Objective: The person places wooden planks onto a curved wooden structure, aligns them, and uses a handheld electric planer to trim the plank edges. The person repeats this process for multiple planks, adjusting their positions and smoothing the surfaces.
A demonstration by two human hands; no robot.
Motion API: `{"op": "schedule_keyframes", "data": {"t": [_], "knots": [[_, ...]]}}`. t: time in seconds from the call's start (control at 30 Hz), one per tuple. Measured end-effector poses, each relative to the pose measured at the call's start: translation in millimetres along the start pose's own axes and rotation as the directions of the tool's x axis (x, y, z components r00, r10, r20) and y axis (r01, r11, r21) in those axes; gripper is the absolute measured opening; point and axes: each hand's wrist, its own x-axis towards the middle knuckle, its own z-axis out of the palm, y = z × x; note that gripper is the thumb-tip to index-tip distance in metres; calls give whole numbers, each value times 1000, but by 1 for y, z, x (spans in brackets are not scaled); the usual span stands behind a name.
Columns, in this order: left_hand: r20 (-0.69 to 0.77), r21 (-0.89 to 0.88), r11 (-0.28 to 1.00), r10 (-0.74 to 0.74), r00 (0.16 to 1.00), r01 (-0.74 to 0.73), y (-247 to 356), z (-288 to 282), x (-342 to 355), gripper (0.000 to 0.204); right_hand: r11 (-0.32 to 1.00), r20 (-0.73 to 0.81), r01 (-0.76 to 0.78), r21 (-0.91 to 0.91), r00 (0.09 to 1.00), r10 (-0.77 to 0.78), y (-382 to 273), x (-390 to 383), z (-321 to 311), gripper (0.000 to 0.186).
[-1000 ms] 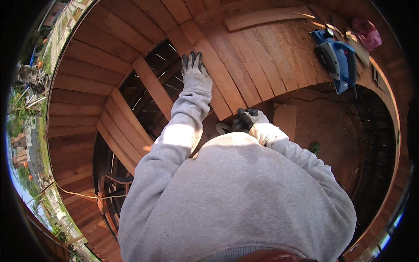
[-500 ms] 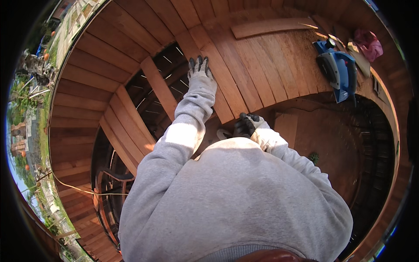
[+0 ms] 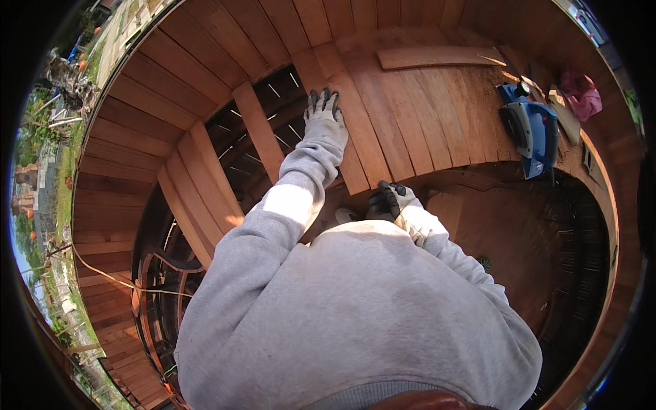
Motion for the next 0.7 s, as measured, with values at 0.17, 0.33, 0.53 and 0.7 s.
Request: {"op": "schedule_keyframes", "data": {"t": [0.17,0.33,0.53,0.7], "knots": [[-73,-157,987,-53,996,41,-2,-34,1,50,976,111,-40,216,994,16,13,8,-25,32],[-280,-553,818,-362,889,159,-38,-114,-31,37,985,62,168,-50,984,-164,52,9,-62,22],[-147,-744,586,-613,776,322,-93,-136,-119,36,994,25,113,9,993,-113,17,-23,-56,22],[-171,-863,459,-658,734,210,-120,-105,-161,35,974,47,142,-175,990,-136,-5,-15,-52,23]]}}
